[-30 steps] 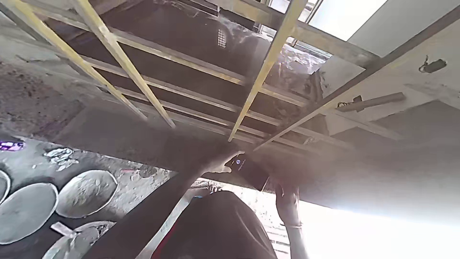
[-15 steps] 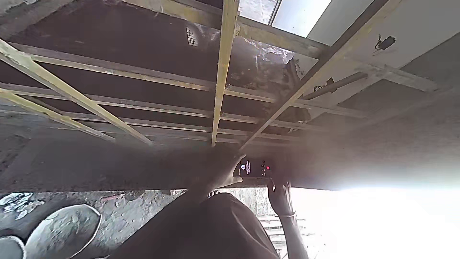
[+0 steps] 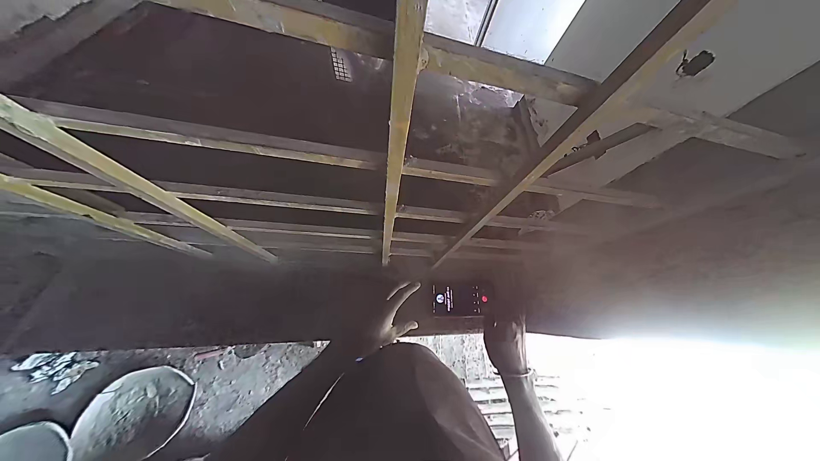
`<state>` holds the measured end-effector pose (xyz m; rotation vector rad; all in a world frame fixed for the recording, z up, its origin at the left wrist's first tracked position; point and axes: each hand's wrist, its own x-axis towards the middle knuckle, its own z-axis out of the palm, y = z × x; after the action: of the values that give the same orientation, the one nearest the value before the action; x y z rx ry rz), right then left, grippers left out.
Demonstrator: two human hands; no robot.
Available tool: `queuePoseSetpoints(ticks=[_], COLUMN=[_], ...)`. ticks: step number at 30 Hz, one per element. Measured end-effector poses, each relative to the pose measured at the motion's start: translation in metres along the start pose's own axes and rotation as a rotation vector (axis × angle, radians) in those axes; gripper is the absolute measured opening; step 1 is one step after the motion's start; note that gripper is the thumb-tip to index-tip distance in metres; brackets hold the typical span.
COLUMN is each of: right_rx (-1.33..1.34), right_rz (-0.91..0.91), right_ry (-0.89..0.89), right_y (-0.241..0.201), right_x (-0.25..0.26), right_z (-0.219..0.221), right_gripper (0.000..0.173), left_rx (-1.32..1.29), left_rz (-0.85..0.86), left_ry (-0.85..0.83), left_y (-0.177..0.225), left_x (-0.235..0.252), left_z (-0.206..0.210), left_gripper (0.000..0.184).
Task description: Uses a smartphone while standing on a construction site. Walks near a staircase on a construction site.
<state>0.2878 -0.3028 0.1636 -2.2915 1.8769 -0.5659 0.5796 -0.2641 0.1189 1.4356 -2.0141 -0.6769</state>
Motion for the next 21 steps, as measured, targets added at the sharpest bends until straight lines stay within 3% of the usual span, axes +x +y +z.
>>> queuePoseSetpoints(ticks=[5, 8, 13, 21], right_rx=[0.132, 0.204, 0.272, 0.284], right_rz=[0.018, 0.020, -0.042, 0.188], right_ry=[0.078, 0.031, -0.067, -0.255], right_y=[0.001, -0.002, 0.003, 0.028], right_x=[-0.012, -0.026, -0.062, -0.128], right_z=[-0.006, -0.009, -0.004, 0.011], right_gripper=[0.033, 0.029, 0.031, 0.031], left_rx=[-0.009, -0.102, -0.001, 0.009], left_rz=[0.010, 0.020, 0.115, 0.259], left_ry=[0.022, 0.055, 0.209, 0.230], left_y=[0.001, -0.006, -0.018, -0.010], left_x=[-0.010, -0.016, -0.019, -0.017], left_z=[-0.013, -0.017, -0.038, -0.046], left_gripper=[0.057, 0.045, 0.033, 0.027])
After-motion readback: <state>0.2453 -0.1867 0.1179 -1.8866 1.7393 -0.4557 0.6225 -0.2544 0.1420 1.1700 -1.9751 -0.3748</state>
